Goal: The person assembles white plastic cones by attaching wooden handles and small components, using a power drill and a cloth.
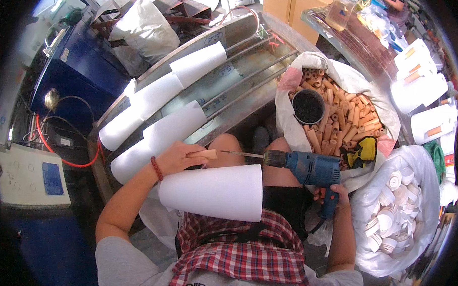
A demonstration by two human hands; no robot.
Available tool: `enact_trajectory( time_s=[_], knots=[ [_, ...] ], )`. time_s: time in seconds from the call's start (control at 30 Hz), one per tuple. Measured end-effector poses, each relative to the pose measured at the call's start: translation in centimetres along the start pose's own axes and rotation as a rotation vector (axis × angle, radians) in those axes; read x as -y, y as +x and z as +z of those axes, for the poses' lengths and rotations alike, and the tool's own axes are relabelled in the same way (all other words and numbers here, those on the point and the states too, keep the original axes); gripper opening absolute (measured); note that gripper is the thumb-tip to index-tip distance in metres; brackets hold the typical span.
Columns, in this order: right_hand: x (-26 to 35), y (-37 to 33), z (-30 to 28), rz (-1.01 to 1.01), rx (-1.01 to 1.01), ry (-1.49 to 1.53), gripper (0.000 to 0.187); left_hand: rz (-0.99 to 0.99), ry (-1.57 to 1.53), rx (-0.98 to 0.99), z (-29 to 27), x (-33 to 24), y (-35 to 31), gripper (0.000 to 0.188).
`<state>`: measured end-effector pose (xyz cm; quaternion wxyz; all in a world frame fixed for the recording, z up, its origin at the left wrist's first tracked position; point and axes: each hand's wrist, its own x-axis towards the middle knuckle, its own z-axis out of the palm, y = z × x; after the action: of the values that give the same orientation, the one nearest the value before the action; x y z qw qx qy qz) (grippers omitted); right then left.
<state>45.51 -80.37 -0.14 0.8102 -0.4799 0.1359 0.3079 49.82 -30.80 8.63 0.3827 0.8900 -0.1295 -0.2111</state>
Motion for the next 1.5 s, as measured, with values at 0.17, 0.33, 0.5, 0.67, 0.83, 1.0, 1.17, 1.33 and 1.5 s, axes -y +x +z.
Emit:
enact_trajectory(
  time_s=[0.17,0.33,0.5,0.67,0.83,1.0,1.17,1.33,1.5],
  knots=[
    [0.4,0.1,0.6,-0.010,0.024,0.014,0.061,0.018,-0.051,-0.003,0.3,0.0,0.6,0.031],
    [0.2,0.1,0.2,-0.009,0.021,0.039,0.062,0.005,-0.018,0.008,0.0,-0.7,1.0,0.030],
    [0.1,0.1,0.2,0.018,-0.002,0.056,0.064,0.042,-0.067,-0.016,0.5,0.1,0.8,0.033],
    [0.1,-0.1,0.1,0.037,-0.018,0.038,0.066,0.082,0.041,0.036,0.5,-0.7,1.3,0.036],
    [0.5,-0.1,0.9,0.010,-0.016,0.081,0.066,0.136,0.108,0.053,0.5,-1.6,1.8,0.036],
    [0.2,0.1,-0.1,0.001,0.066,0.053,0.066,0.186,0.234,0.080,0.3,-3.3,1.7,0.038],
    [1.4,0.1,1.6,0.036,0.029,0.084,0.063,0.285,0.294,0.051,1.3,-4.6,2.1,0.039],
    [1.9,0.2,1.7,0.002,0.061,0.047,0.056,0.290,0.399,0.006,1.2,-5.5,1.6,0.039],
    [2.2,0.3,1.8,-0.013,0.130,0.052,0.065,0.312,0.422,-0.010,1.3,-5.8,1.2,0.040]
  ],
)
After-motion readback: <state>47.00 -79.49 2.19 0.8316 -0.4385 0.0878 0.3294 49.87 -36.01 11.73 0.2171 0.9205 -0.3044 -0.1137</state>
